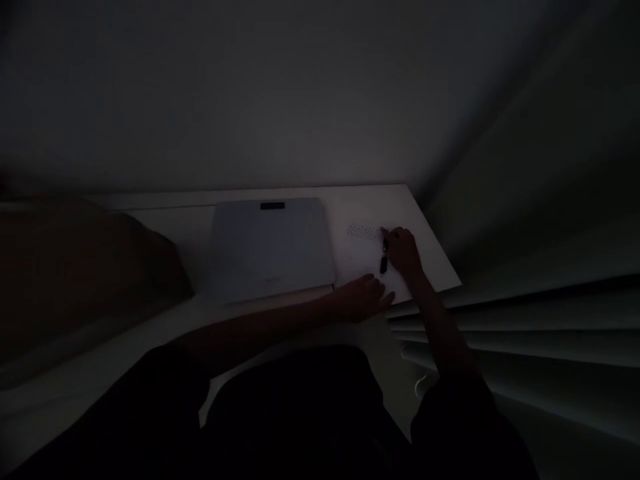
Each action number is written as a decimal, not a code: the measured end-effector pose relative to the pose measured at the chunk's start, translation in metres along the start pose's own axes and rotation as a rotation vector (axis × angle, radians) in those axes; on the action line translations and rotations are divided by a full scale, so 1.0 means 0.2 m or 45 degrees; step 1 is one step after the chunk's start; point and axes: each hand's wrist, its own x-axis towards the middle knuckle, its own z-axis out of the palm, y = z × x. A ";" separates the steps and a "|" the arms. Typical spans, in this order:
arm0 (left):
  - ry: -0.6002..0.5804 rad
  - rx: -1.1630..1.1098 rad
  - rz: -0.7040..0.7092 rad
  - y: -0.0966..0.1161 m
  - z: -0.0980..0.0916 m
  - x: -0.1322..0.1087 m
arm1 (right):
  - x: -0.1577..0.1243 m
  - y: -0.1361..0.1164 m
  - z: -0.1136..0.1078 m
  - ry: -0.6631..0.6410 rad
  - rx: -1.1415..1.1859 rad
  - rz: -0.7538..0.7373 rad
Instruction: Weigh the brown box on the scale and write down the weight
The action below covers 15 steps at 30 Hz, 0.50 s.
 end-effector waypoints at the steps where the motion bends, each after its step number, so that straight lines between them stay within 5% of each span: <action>1: 0.009 0.016 -0.013 0.01 -0.03 -0.02 | 0.00 0.00 0.00 0.010 0.015 0.023; 5: 0.101 0.041 -0.159 0.04 -0.20 -0.15 | -0.01 0.00 -0.03 0.080 0.133 0.130; 10: 0.241 0.118 -0.519 0.08 -0.47 -0.48 | 0.00 -0.03 -0.11 0.254 0.231 0.136; 15: 0.678 0.268 -0.783 0.13 -0.68 -0.90 | 0.11 -0.39 -0.22 0.538 0.486 -0.006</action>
